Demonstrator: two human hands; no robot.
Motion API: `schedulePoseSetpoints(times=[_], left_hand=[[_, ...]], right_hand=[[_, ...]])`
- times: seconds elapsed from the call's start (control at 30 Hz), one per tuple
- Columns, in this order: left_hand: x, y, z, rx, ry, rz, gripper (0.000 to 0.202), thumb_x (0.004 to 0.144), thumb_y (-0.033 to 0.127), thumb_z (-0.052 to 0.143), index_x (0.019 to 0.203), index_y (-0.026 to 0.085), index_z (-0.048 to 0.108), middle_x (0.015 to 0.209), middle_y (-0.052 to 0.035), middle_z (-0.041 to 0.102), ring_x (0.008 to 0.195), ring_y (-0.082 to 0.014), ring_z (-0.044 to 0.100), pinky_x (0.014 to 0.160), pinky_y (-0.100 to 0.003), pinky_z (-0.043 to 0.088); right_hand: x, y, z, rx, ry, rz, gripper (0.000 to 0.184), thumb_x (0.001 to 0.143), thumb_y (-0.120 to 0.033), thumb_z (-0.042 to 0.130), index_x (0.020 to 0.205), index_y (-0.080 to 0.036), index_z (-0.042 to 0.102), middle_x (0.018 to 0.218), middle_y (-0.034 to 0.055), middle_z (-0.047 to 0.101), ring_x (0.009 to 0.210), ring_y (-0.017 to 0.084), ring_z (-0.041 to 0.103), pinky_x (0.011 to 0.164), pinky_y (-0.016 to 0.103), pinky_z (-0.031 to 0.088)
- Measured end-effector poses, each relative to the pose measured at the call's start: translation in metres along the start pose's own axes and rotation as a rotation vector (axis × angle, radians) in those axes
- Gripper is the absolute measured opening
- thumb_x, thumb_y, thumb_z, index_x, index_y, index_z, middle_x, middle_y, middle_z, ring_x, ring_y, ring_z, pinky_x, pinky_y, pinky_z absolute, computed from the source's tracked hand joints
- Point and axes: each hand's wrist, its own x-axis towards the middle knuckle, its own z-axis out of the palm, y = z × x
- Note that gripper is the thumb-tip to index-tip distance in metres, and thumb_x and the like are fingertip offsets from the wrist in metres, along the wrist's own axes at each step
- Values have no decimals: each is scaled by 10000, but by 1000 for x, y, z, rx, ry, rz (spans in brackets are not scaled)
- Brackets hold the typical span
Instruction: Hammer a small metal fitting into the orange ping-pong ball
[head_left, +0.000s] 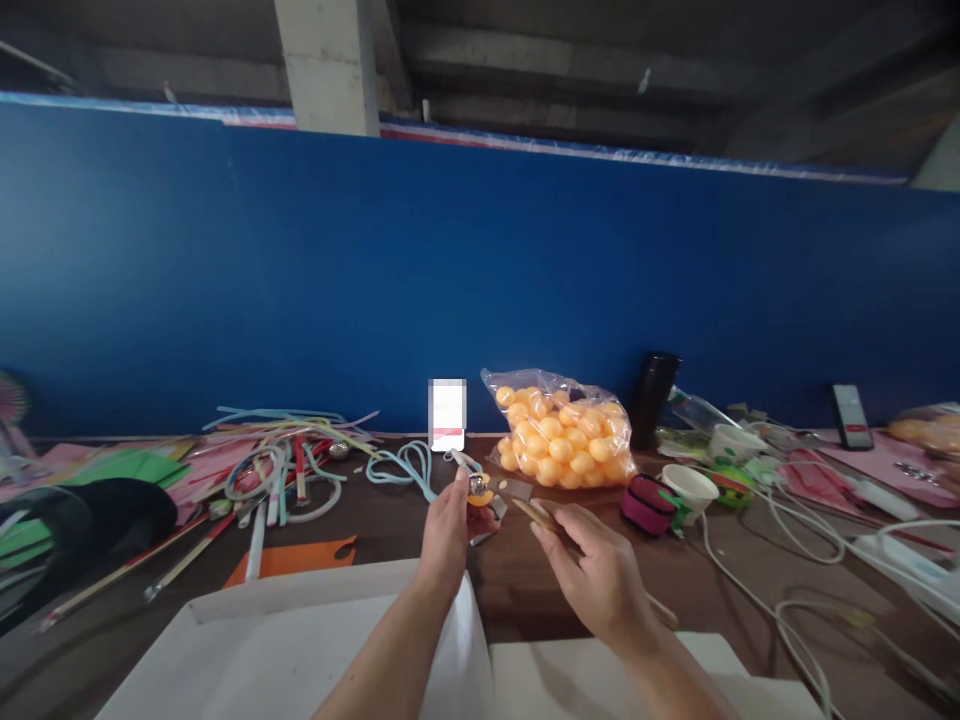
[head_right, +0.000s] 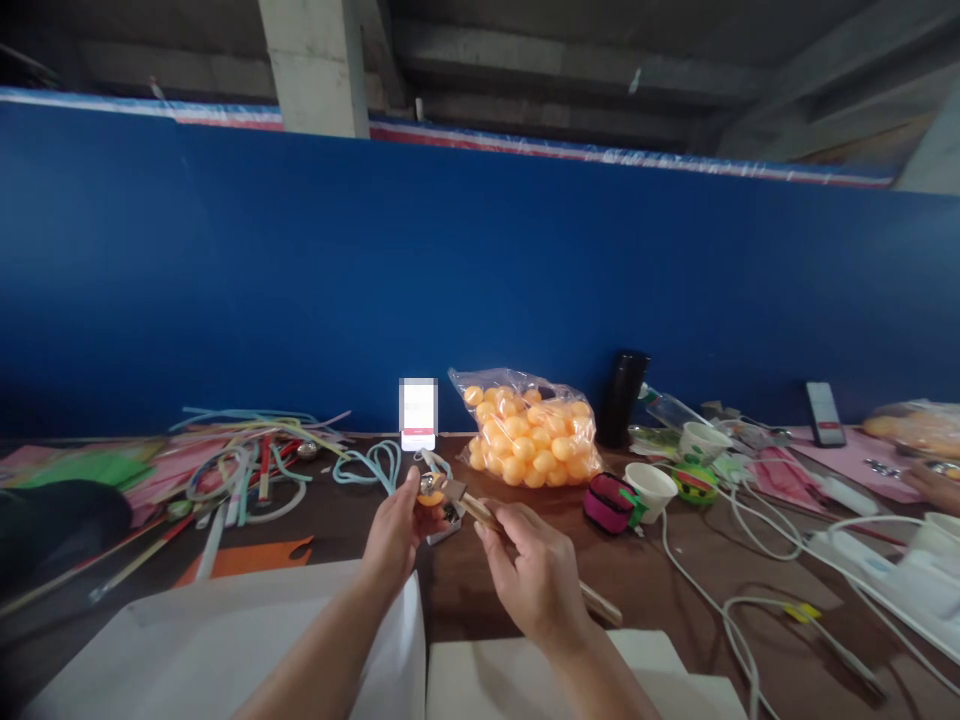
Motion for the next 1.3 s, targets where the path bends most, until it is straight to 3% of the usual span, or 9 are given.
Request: schedulePoseSetpoints(times=[1.3], left_hand=[[2,-1,0,-56,-19,-20,503,722,586,644,784,86,651,617,-38,599,518,-113,553,523,-262,530]], right_hand=[[-1,2,1,13,-38,7,205,904,-228,536,1085,-228,633,998,50,704,926,191,663,837,285,515]])
